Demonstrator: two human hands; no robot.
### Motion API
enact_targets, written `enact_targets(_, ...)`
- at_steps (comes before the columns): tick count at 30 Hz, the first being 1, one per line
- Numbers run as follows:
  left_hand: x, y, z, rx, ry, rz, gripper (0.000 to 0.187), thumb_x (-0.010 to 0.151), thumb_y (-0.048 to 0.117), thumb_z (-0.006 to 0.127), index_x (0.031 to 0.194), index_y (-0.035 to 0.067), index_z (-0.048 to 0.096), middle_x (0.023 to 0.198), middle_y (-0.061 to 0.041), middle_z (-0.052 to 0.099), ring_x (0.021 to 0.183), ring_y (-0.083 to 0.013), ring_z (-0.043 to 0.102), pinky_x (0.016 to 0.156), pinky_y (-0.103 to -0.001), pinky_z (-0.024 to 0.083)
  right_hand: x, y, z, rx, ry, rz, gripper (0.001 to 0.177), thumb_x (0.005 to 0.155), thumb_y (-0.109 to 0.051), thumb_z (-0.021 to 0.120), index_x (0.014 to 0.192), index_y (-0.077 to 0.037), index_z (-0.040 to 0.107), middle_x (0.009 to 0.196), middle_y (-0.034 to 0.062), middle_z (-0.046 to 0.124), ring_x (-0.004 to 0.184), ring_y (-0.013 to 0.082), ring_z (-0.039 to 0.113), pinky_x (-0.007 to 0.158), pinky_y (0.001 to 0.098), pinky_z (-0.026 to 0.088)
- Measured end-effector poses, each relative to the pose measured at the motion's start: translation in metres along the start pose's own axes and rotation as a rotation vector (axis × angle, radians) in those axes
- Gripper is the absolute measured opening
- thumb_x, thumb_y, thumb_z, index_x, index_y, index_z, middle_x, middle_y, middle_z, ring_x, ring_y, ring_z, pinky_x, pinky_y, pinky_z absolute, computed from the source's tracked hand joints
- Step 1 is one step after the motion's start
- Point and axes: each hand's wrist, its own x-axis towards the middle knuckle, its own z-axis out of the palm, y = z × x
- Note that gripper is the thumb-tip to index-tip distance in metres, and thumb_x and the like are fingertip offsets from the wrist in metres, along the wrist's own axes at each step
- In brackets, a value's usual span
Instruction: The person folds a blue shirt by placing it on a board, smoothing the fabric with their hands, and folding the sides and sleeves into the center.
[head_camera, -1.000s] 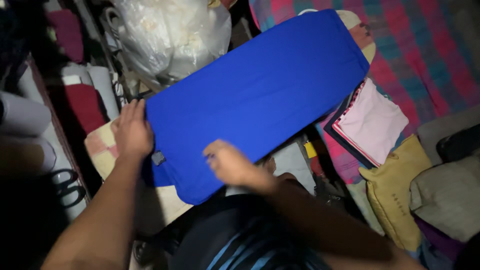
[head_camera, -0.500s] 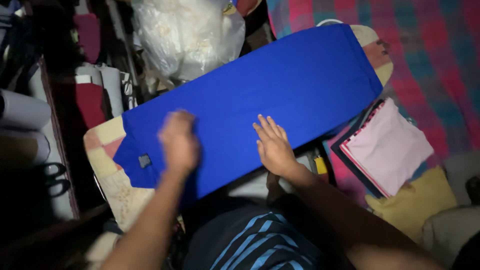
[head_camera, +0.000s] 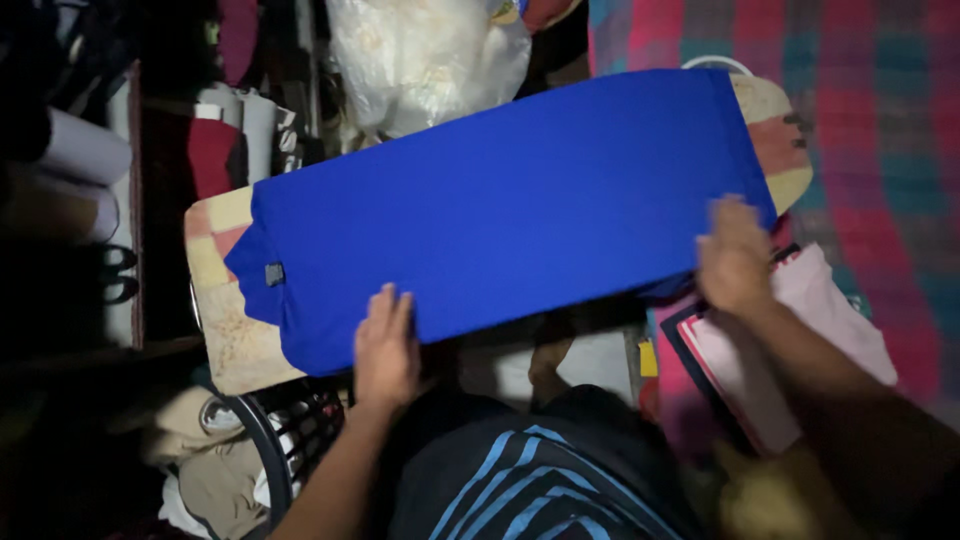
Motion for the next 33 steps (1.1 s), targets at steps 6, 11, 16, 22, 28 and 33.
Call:
enact_targets(6, -0.027, -0.017, 0.000, -0.003, 0.148, -0.195, 0.061, 0.089, 0.010, 0.060, 0.149, 0.005, 0.047, 0.161, -0.022, 0.036, 0.148, -0.0401, 0.034, 0.116, -0.054, 0.032, 0.012, 0.038, -0.012, -0.026, 0.051, 0.265, 0.065, 0.103, -0.021, 0.052, 0.154, 0.017, 0.039, 0.158, 0.0401, 0.038, 0.141, 0.0619, 0.034, 0.116, 0.0642, 0.024)
enact_targets(11, -0.015, 0.027, 0.006, -0.087, 0.176, -0.247, 0.059, 0.088, 0.011, 0.060, 0.147, 0.010, 0.052, 0.161, -0.019, 0.039, 0.148, -0.0377, 0.036, 0.122, -0.048, 0.033, 0.042, -0.040, 0.010, 0.093, -0.119, 0.061, 0.065, 0.101, -0.026, 0.049, 0.158, 0.003, 0.036, 0.165, 0.0305, 0.030, 0.149, 0.0554, 0.026, 0.120, 0.0608, 0.023)
enact_targets(16, -0.001, 0.058, 0.009, -0.174, 0.105, -0.278, 0.052, 0.094, 0.013, 0.057, 0.146, 0.008, 0.052, 0.161, -0.018, 0.035, 0.148, -0.0383, 0.033, 0.117, -0.048, 0.032, 0.058, -0.040, 0.017, 0.103, -0.244, -0.082, 0.063, 0.101, -0.030, 0.044, 0.156, -0.001, 0.033, 0.163, 0.0272, 0.029, 0.147, 0.0520, 0.026, 0.115, 0.0608, 0.022)
enact_targets(22, -0.022, 0.027, 0.017, -0.170, 0.136, -0.437, 0.050, 0.097, 0.016, 0.054, 0.145, 0.008, 0.052, 0.162, -0.018, 0.033, 0.147, -0.0374, 0.035, 0.119, -0.046, 0.031, 0.032, 0.089, 0.020, 0.013, -0.090, 0.092, 0.066, 0.106, -0.031, 0.043, 0.158, 0.007, 0.031, 0.164, 0.0333, 0.031, 0.150, 0.0517, 0.031, 0.122, 0.0578, 0.024)
enact_targets(28, -0.050, -0.017, 0.027, -0.116, 0.228, -0.592, 0.051, 0.096, 0.020, 0.055, 0.146, 0.008, 0.054, 0.161, -0.018, 0.036, 0.144, -0.0401, 0.039, 0.114, -0.049, 0.037, 0.021, 0.116, 0.009, 0.039, -0.125, 0.459, 0.069, 0.102, -0.027, 0.044, 0.156, 0.012, 0.027, 0.164, 0.0334, 0.024, 0.149, 0.0510, 0.022, 0.117, 0.0597, 0.018)
enact_targets(33, -0.052, -0.021, 0.029, -0.092, 0.252, -0.675, 0.050, 0.097, 0.024, 0.054, 0.145, 0.009, 0.056, 0.158, -0.019, 0.040, 0.138, -0.0418, 0.044, 0.112, -0.052, 0.040, 0.033, 0.062, 0.000, 0.074, -0.092, 0.098, 0.061, 0.115, -0.035, 0.035, 0.165, -0.002, 0.030, 0.162, 0.0191, 0.033, 0.150, 0.0346, 0.029, 0.127, 0.0469, 0.024)
